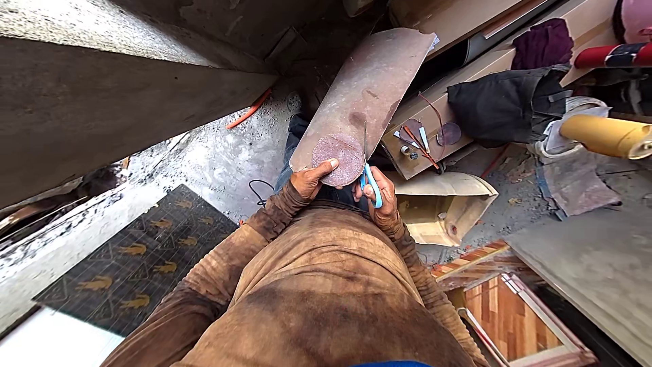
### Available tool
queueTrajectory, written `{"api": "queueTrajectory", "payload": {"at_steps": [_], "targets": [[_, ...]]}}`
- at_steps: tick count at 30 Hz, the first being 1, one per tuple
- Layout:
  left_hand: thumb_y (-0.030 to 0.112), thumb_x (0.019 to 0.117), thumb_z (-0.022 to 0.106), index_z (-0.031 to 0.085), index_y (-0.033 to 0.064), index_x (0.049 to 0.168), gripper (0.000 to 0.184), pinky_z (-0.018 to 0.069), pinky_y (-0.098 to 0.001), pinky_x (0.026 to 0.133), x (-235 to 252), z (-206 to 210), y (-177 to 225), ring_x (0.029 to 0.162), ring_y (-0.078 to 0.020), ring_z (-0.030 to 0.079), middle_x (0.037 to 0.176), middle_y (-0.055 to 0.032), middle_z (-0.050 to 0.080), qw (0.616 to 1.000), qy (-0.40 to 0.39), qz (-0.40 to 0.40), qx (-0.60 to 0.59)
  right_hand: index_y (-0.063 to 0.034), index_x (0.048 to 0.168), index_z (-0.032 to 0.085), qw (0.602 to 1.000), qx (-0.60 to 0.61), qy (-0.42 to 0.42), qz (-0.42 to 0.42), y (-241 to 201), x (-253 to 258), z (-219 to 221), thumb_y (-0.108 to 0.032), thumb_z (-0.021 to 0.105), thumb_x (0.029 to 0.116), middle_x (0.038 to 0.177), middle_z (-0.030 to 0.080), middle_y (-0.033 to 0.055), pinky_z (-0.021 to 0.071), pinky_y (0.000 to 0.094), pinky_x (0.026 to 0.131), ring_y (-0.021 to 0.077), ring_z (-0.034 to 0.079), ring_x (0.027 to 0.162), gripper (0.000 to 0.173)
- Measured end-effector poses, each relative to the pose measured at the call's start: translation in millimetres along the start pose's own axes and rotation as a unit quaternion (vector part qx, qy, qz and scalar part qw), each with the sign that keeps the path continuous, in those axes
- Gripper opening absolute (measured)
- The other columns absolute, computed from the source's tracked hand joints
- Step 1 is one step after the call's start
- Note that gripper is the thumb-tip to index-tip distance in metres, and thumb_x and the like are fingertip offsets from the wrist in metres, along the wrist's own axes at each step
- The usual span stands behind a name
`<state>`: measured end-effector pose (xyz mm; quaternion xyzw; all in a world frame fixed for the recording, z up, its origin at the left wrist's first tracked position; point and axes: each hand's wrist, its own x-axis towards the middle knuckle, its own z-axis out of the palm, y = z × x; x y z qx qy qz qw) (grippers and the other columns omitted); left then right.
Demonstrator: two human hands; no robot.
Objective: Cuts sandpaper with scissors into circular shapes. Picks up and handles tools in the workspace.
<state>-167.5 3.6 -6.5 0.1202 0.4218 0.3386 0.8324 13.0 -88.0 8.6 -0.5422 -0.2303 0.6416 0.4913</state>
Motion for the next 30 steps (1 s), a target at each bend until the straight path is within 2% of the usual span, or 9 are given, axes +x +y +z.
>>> {"api": "queueTrajectory", "payload": {"at_steps": [7, 11, 14, 17, 20, 24, 30], "targets": [[0.006, 0.0946, 0.068, 0.067, 0.0049, 0.112, 0.018, 0.0637, -0.0373, 0.070, -4.1, -15.5, 10.5, 0.077, -0.0201, 0.074, 0.093, -0.0111, 0.076, 1.000, -0.014, -0.016, 0.004, -0.0034, 0.110, 0.063, 0.998, 0.024, -0.052, 0.033, -2.2, 5.7, -2.3, -0.052, 0.066, 0.0950, 0.077, 0.065, -0.0003, 0.0533, 0.0252, 0.063, 0.0090, 0.062, 0.067, 0.051], [0.005, 0.0949, 0.067, 0.068, 0.0048, 0.109, 0.015, 0.0635, -0.0358, 0.069, -7.2, -23.5, 11.6, 0.077, -0.0189, 0.074, 0.092, -0.0106, 0.076, 1.000, -0.009, -0.016, -0.006, -0.0011, 0.112, 0.062, 0.997, 0.032, -0.054, 0.045, 1.5, 4.7, 4.3, -0.044, 0.067, 0.0965, 0.075, 0.065, -0.0013, 0.0518, 0.0240, 0.059, 0.0076, 0.061, 0.063, 0.046], [0.005, 0.0948, 0.067, 0.068, 0.0046, 0.110, 0.015, 0.0628, -0.0363, 0.075, -9.0, -30.9, 10.0, 0.079, -0.0182, 0.074, 0.093, -0.0100, 0.076, 1.000, 0.000, -0.018, -0.017, 0.0012, 0.114, 0.061, 0.996, 0.034, -0.054, 0.061, 5.1, 4.9, 7.6, -0.041, 0.069, 0.0965, 0.075, 0.066, -0.0007, 0.0516, 0.0232, 0.056, 0.0075, 0.061, 0.062, 0.046], [0.004, 0.0943, 0.067, 0.067, 0.0037, 0.110, 0.016, 0.0632, -0.0373, 0.075, -10.1, -35.9, 11.3, 0.079, -0.0193, 0.074, 0.094, -0.0107, 0.076, 0.999, 0.013, -0.027, -0.019, 0.0001, 0.115, 0.060, 0.993, 0.052, -0.079, 0.077, 7.4, 10.6, 7.2, -0.043, 0.069, 0.0959, 0.080, 0.069, 0.0015, 0.0547, 0.0255, 0.060, 0.0100, 0.064, 0.066, 0.048], [0.004, 0.0942, 0.068, 0.069, 0.0039, 0.108, 0.014, 0.0635, -0.0361, 0.069, -10.8, -38.2, 11.3, 0.075, -0.0196, 0.074, 0.091, -0.0116, 0.076, 0.999, 0.002, -0.031, -0.036, -0.0041, 0.115, 0.061, 0.989, 0.060, -0.106, 0.079, 8.1, 18.9, 5.0, -0.050, 0.067, 0.0949, 0.084, 0.070, 0.0019, 0.0560, 0.0275, 0.067, 0.0113, 0.066, 0.073, 0.051], [0.004, 0.0940, 0.069, 0.069, 0.0050, 0.109, 0.015, 0.0636, -0.0364, 0.069, -11.3, -41.5, 5.2, 0.075, -0.0198, 0.074, 0.092, -0.0114, 0.076, 0.998, 0.010, -0.010, -0.060, -0.0043, 0.114, 0.062, 0.988, 0.076, -0.117, 0.074, 10.4, 26.2, 6.6, -0.050, 0.068, 0.0947, 0.085, 0.070, 0.0032, 0.0571, 0.0294, 0.072, 0.0127, 0.067, 0.075, 0.050], [0.004, 0.0933, 0.070, 0.068, 0.0047, 0.110, 0.017, 0.0638, -0.0367, 0.069, -14.4, -46.5, 3.5, 0.077, -0.0200, 0.074, 0.093, -0.0120, 0.076, 0.998, 0.027, 0.001, -0.063, -0.0006, 0.117, 0.061, 0.988, 0.062, -0.110, 0.084, 11.2, 23.8, 11.3, -0.040, 0.071, 0.0955, 0.081, 0.069, 0.0015, 0.0541, 0.0247, 0.063, 0.0085, 0.064, 0.069, 0.046]]}}
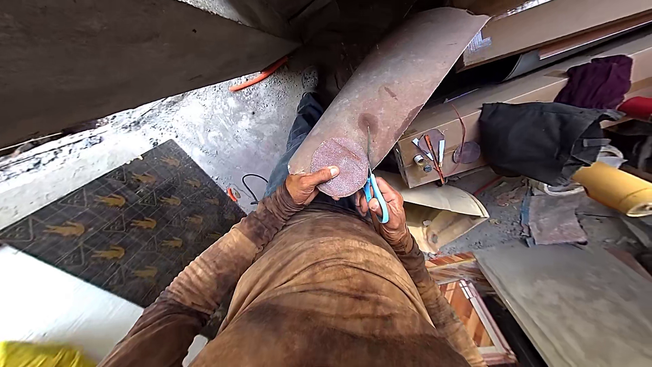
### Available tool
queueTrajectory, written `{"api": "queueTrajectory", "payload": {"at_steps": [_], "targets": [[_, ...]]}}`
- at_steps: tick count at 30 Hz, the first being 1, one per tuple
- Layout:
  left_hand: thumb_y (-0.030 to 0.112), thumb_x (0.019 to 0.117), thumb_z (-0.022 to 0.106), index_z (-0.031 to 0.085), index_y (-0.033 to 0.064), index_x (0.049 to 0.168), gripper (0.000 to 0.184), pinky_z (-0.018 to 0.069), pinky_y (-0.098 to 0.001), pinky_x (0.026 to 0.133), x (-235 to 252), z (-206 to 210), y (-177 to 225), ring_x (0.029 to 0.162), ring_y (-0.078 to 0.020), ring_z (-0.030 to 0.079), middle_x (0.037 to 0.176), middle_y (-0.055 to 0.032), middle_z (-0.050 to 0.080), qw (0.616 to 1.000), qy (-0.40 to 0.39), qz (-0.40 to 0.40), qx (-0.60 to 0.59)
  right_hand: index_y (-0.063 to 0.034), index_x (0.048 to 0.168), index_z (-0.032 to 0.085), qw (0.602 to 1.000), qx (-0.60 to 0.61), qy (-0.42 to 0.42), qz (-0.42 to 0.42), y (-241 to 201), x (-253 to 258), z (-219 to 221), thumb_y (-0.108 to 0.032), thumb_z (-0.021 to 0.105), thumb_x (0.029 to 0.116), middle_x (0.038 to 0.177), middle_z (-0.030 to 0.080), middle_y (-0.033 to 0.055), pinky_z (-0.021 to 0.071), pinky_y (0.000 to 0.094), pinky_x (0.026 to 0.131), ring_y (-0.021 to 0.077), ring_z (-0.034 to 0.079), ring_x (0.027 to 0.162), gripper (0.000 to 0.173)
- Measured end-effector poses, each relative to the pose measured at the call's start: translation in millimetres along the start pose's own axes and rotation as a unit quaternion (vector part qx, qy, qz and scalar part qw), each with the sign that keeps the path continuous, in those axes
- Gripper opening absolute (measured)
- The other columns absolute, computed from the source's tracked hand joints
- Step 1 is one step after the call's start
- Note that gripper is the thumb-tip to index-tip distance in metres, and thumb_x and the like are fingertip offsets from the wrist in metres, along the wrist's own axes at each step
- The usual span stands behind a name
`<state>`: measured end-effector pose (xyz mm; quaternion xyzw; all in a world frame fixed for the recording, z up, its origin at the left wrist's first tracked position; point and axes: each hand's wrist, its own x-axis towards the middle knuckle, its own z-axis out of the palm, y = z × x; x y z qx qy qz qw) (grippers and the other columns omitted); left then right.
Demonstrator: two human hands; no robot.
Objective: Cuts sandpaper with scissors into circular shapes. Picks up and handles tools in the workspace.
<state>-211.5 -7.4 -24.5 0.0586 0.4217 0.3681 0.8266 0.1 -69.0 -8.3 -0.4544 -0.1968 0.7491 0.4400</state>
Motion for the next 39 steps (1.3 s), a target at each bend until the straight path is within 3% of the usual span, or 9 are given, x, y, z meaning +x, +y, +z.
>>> {"api": "queueTrajectory", "payload": {"at_steps": [10, 16, 20, 23, 28, 39], "targets": [[0.003, 0.0949, 0.068, 0.068, 0.0047, 0.110, 0.016, 0.0638, -0.0352, 0.067, -4.8, -7.7, 3.3, 0.076, -0.0201, 0.075, 0.093, -0.0121, 0.076, 1.000, -0.024, -0.020, 0.002, -0.0038, 0.115, 0.062, 0.999, 0.034, -0.012, 0.002, 7.3, -1.0, 0.0, -0.045, 0.069, 0.0956, 0.086, 0.072, 0.0036, 0.0578, 0.0274, 0.070, 0.0118, 0.069, 0.075, 0.047], [0.004, 0.0960, 0.066, 0.069, 0.0051, 0.109, 0.013, 0.0634, -0.0340, 0.067, -3.7, -11.7, 8.5, 0.075, -0.0187, 0.074, 0.093, -0.0111, 0.076, 0.999, -0.027, -0.022, 0.006, 0.0002, 0.116, 0.062, 1.000, 0.007, 0.007, -0.001, 7.2, -1.2, 8.2, -0.037, 0.069, 0.0973, 0.079, 0.069, 0.0021, 0.0544, 0.0247, 0.060, 0.0091, 0.064, 0.066, 0.042], [0.003, 0.0942, 0.068, 0.068, 0.0060, 0.110, 0.016, 0.0635, -0.0352, 0.069, -0.8, -16.3, 10.7, 0.077, -0.0190, 0.074, 0.094, -0.0107, 0.076, 0.999, -0.018, -0.023, 0.019, 0.0003, 0.116, 0.061, 1.000, 0.018, 0.004, 0.012, 8.5, 1.1, 8.5, -0.034, 0.070, 0.0973, 0.080, 0.069, 0.0026, 0.0551, 0.0257, 0.061, 0.0102, 0.065, 0.067, 0.040], [0.004, 0.0949, 0.067, 0.068, 0.0058, 0.110, 0.015, 0.0634, -0.0348, 0.069, -2.2, -20.4, 14.8, 0.076, -0.0188, 0.074, 0.093, -0.0103, 0.076, 0.998, -0.029, -0.040, 0.028, 0.0011, 0.115, 0.060, 1.000, -0.001, -0.001, 0.017, 9.8, 2.3, 4.5, -0.041, 0.072, 0.0943, 0.082, 0.071, 0.0037, 0.0570, 0.0270, 0.063, 0.0115, 0.067, 0.069, 0.048], [0.003, 0.0952, 0.067, 0.069, 0.0063, 0.110, 0.015, 0.0634, -0.0336, 0.067, -4.3, -19.3, 22.0, 0.075, -0.0182, 0.074, 0.093, -0.0106, 0.076, 0.998, -0.055, -0.032, 0.025, -0.0034, 0.114, 0.063, 0.999, 0.034, -0.042, 0.003, 10.8, 10.6, 5.4, -0.047, 0.067, 0.0965, 0.088, 0.073, 0.0052, 0.0584, 0.0283, 0.072, 0.0138, 0.070, 0.078, 0.047], [0.003, 0.0937, 0.068, 0.070, 0.0063, 0.107, 0.014, 0.0633, -0.0335, 0.067, -0.5, -35.5, 32.3, 0.073, -0.0177, 0.074, 0.091, -0.0097, 0.076, 0.997, -0.039, -0.045, 0.047, -0.0003, 0.115, 0.064, 0.997, 0.008, -0.050, 0.063, 7.9, 19.0, -4.9, -0.040, 0.071, 0.0947, 0.079, 0.068, -0.0007, 0.0524, 0.0226, 0.059, 0.0068, 0.063, 0.066, 0.045]]}}
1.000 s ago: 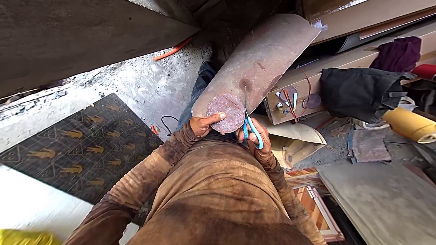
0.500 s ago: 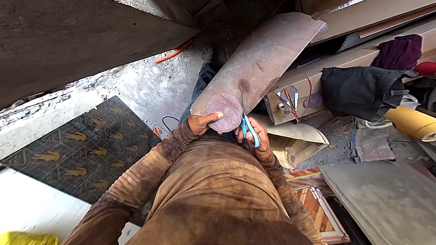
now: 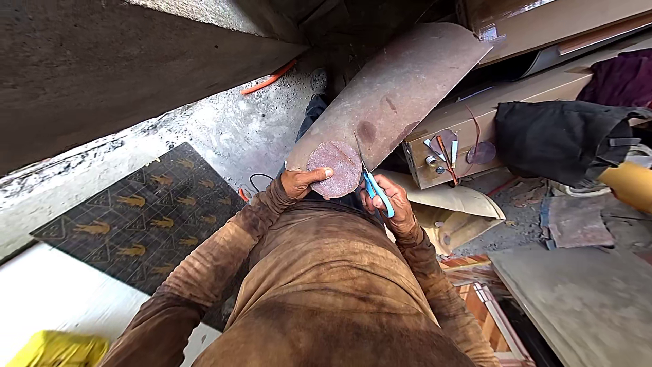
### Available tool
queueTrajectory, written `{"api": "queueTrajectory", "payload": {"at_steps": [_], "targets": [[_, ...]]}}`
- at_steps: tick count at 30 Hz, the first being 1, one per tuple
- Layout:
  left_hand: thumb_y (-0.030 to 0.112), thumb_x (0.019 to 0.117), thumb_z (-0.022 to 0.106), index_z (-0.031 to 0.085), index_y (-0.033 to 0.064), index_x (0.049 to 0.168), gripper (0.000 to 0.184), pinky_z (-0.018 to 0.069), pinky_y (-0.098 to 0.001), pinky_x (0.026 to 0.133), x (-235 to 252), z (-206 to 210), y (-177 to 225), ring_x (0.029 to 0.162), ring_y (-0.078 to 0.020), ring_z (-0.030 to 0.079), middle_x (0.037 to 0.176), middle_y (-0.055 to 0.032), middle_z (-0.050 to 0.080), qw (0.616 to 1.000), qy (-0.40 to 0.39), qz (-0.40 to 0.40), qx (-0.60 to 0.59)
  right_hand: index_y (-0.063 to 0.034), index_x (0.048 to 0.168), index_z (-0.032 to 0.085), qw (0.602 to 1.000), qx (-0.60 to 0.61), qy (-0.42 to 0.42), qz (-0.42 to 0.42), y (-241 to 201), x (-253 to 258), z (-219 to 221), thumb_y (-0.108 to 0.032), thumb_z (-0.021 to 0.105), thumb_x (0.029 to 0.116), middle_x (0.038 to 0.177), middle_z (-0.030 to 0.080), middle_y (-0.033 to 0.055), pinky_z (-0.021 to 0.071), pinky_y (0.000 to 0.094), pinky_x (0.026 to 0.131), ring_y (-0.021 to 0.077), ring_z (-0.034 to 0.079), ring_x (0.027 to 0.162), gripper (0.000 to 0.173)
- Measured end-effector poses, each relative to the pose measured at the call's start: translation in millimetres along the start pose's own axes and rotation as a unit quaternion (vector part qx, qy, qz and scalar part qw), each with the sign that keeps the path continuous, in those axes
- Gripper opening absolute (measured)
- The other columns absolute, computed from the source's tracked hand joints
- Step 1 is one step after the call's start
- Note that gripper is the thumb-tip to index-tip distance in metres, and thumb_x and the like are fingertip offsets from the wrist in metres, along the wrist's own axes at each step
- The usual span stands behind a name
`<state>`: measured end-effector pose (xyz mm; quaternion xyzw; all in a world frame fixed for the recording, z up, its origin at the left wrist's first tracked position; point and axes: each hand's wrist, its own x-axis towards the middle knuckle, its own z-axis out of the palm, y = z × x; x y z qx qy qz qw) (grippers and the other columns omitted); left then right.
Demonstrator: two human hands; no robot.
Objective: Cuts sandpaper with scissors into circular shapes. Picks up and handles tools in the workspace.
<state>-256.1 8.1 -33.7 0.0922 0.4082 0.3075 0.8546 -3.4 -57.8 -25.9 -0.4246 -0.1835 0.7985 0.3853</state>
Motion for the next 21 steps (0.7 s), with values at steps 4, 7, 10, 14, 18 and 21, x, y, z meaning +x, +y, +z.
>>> {"api": "queueTrajectory", "payload": {"at_steps": [4, 7, 10, 14, 18, 21], "targets": [[0.001, 0.0911, 0.071, 0.068, 0.0066, 0.109, 0.019, 0.0633, -0.0344, 0.069, 2.1, -5.8, 1.0, 0.074, -0.0180, 0.074, 0.091, -0.0102, 0.076, 1.000, 0.013, 0.007, 0.007, 0.0003, 0.115, 0.064, 0.999, -0.021, -0.011, 0.023, -3.1, 2.9, -6.3, -0.037, 0.072, 0.0952, 0.079, 0.068, -0.0018, 0.0503, 0.0206, 0.057, 0.0047, 0.061, 0.064, 0.043], [0.002, 0.0912, 0.071, 0.068, 0.0065, 0.110, 0.020, 0.0631, -0.0346, 0.069, 1.4, -9.9, 1.1, 0.075, -0.0184, 0.074, 0.092, -0.0105, 0.076, 1.000, 0.008, 0.003, 0.011, 0.0019, 0.119, 0.062, 0.999, -0.032, -0.023, 0.034, -3.7, 2.9, -8.1, -0.035, 0.071, 0.0959, 0.081, 0.069, -0.0012, 0.0518, 0.0214, 0.058, 0.0054, 0.062, 0.066, 0.044], [0.003, 0.0936, 0.067, 0.070, 0.0077, 0.108, 0.015, 0.0634, -0.0331, 0.070, -1.6, -6.4, 1.6, 0.076, -0.0166, 0.074, 0.091, -0.0084, 0.077, 1.000, -0.006, -0.017, 0.009, 0.0011, 0.119, 0.061, 0.999, -0.012, -0.033, 0.028, -2.1, 3.0, -5.5, -0.042, 0.070, 0.0959, 0.082, 0.069, 0.0007, 0.0535, 0.0231, 0.060, 0.0084, 0.064, 0.068, 0.049], [0.000, 0.0928, 0.067, 0.070, 0.0081, 0.108, 0.017, 0.0631, -0.0339, 0.076, -5.7, -3.4, 0.2, 0.080, -0.0160, 0.075, 0.093, -0.0075, 0.077, 1.000, -0.010, -0.004, -0.008, -0.0036, 0.115, 0.062, 0.999, 0.012, -0.047, 0.008, -1.0, 8.2, 1.5, -0.047, 0.068, 0.0956, 0.083, 0.069, 0.0008, 0.0548, 0.0254, 0.065, 0.0099, 0.065, 0.072, 0.047], [0.000, 0.0926, 0.068, 0.070, 0.0083, 0.109, 0.019, 0.0631, -0.0340, 0.077, -5.4, -2.7, 4.3, 0.081, -0.0160, 0.075, 0.094, -0.0074, 0.077, 1.000, -0.005, 0.008, -0.005, -0.0014, 0.116, 0.062, 0.999, 0.010, -0.045, 0.001, -2.1, 10.9, 3.5, -0.044, 0.069, 0.0956, 0.081, 0.068, 0.0003, 0.0536, 0.0247, 0.063, 0.0089, 0.064, 0.070, 0.048], [-0.001, 0.0918, 0.068, 0.070, 0.0080, 0.108, 0.018, 0.0633, -0.0338, 0.077, -4.4, -3.1, 8.4, 0.080, -0.0160, 0.075, 0.094, -0.0074, 0.077, 1.000, -0.001, 0.006, 0.007, 0.0020, 0.117, 0.062, 0.999, -0.022, -0.028, -0.001, -4.3, 10.0, 4.7, -0.042, 0.071, 0.0955, 0.079, 0.067, -0.0003, 0.0524, 0.0230, 0.060, 0.0071, 0.062, 0.066, 0.050]]}}
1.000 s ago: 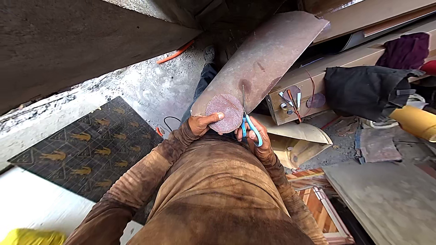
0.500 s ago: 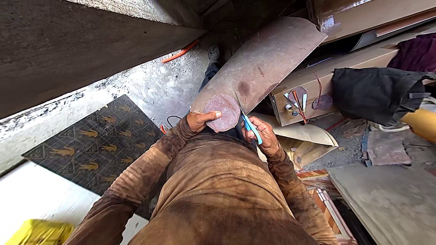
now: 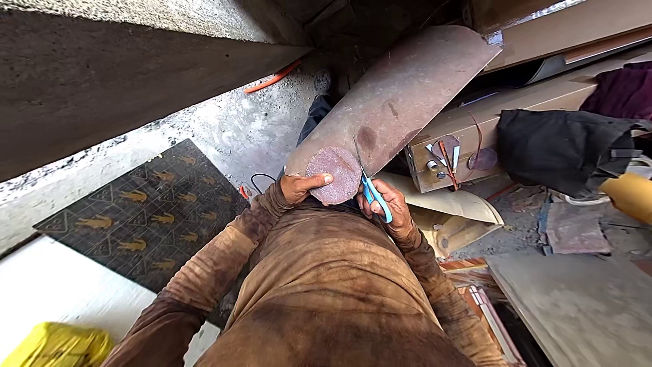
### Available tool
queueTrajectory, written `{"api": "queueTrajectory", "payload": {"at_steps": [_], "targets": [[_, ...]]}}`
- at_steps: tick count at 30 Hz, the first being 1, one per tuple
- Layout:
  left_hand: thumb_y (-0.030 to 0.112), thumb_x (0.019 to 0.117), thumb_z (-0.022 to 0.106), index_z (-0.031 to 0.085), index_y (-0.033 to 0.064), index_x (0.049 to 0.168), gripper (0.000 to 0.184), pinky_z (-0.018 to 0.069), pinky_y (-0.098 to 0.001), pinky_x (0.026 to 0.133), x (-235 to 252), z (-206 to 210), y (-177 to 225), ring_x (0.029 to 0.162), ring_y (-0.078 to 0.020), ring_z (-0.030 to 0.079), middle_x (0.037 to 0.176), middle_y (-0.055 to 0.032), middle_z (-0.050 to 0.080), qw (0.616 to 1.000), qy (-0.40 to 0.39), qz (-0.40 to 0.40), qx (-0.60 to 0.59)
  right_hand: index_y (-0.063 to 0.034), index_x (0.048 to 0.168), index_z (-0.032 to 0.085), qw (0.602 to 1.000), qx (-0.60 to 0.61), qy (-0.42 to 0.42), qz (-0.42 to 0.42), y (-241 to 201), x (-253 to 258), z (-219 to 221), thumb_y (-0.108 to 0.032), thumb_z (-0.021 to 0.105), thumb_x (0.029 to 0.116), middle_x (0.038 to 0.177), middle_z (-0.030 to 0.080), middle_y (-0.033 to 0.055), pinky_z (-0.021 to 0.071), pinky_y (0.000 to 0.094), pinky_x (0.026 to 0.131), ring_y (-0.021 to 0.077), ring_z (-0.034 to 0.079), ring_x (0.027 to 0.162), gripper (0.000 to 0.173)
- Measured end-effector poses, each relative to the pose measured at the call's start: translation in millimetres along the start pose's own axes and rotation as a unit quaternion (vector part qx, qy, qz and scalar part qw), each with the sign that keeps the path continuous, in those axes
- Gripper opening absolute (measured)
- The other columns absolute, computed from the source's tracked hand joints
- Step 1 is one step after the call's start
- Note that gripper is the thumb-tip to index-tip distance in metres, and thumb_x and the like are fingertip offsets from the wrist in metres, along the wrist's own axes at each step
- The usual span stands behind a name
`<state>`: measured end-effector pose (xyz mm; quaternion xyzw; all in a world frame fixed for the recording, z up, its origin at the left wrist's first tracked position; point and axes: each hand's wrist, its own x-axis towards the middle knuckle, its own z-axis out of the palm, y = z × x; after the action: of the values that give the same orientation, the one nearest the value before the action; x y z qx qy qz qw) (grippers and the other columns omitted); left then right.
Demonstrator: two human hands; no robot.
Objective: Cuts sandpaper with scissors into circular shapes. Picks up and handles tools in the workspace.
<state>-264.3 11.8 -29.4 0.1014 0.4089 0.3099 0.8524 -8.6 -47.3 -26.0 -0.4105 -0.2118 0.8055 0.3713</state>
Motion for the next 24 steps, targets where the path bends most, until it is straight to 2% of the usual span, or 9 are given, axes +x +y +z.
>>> {"api": "queueTrajectory", "payload": {"at_steps": [4, 7, 11, 17, 20, 24], "targets": [[-0.002, 0.0914, 0.069, 0.070, 0.0074, 0.108, 0.019, 0.0630, -0.0343, 0.079, 1.3, -3.7, -1.3, 0.083, -0.0159, 0.075, 0.094, -0.0070, 0.077, 1.000, -0.002, -0.001, 0.007, 0.0033, 0.118, 0.062, 1.000, -0.006, -0.002, 0.001, 0.6, -0.4, -3.1, -0.038, 0.070, 0.0967, 0.080, 0.068, 0.0003, 0.0518, 0.0219, 0.058, 0.0061, 0.062, 0.066, 0.047], [0.000, 0.0923, 0.068, 0.071, 0.0070, 0.106, 0.016, 0.0632, -0.0332, 0.077, 1.0, -3.5, -1.7, 0.081, -0.0155, 0.075, 0.093, -0.0068, 0.077, 1.000, -0.006, -0.003, 0.012, 0.0001, 0.116, 0.062, 1.000, 0.017, -0.018, -0.003, 1.5, 3.7, -3.4, -0.043, 0.070, 0.0958, 0.081, 0.069, 0.0008, 0.0537, 0.0229, 0.060, 0.0079, 0.064, 0.068, 0.048], [-0.001, 0.0907, 0.070, 0.070, 0.0064, 0.108, 0.018, 0.0625, -0.0361, 0.084, -2.1, -2.2, -1.2, 0.087, -0.0163, 0.075, 0.096, -0.0065, 0.077, 0.999, -0.009, 0.018, 0.028, -0.0054, 0.109, 0.065, 0.999, 0.010, -0.036, -0.010, -0.6, 10.1, -5.7, -0.052, 0.071, 0.0922, 0.081, 0.069, -0.0010, 0.0548, 0.0241, 0.064, 0.0082, 0.065, 0.071, 0.050], [-0.002, 0.0885, 0.072, 0.071, 0.0091, 0.108, 0.023, 0.0624, -0.0354, 0.086, -4.1, -5.2, 2.8, 0.089, -0.0144, 0.075, 0.097, -0.0040, 0.078, 0.997, -0.004, 0.049, 0.053, -0.0005, 0.114, 0.065, 0.998, -0.025, -0.059, 0.014, -10.1, 14.0, -17.8, -0.052, 0.072, 0.0911, 0.081, 0.068, -0.0029, 0.0502, 0.0198, 0.061, 0.0034, 0.061, 0.068, 0.057], [-0.002, 0.0871, 0.074, 0.069, 0.0080, 0.109, 0.025, 0.0620, -0.0370, 0.086, -4.6, -7.3, -2.0, 0.090, -0.0158, 0.075, 0.098, -0.0054, 0.077, 0.998, 0.012, 0.053, 0.042, 0.0003, 0.114, 0.066, 0.998, -0.018, -0.051, 0.022, -9.3, 12.8, -18.5, -0.050, 0.072, 0.0918, 0.081, 0.068, -0.0025, 0.0496, 0.0199, 0.059, 0.0040, 0.060, 0.067, 0.056], [-0.002, 0.0885, 0.072, 0.071, 0.0079, 0.108, 0.022, 0.0630, -0.0358, 0.082, -2.5, -8.7, -3.8, 0.085, -0.0159, 0.075, 0.095, -0.0064, 0.077, 0.998, 0.010, 0.050, 0.028, 0.0004, 0.115, 0.067, 0.999, 0.019, -0.034, 0.020, -1.8, 12.1, -15.4, -0.044, 0.072, 0.0935, 0.080, 0.068, -0.0013, 0.0496, 0.0203, 0.057, 0.0047, 0.060, 0.065, 0.050]]}}
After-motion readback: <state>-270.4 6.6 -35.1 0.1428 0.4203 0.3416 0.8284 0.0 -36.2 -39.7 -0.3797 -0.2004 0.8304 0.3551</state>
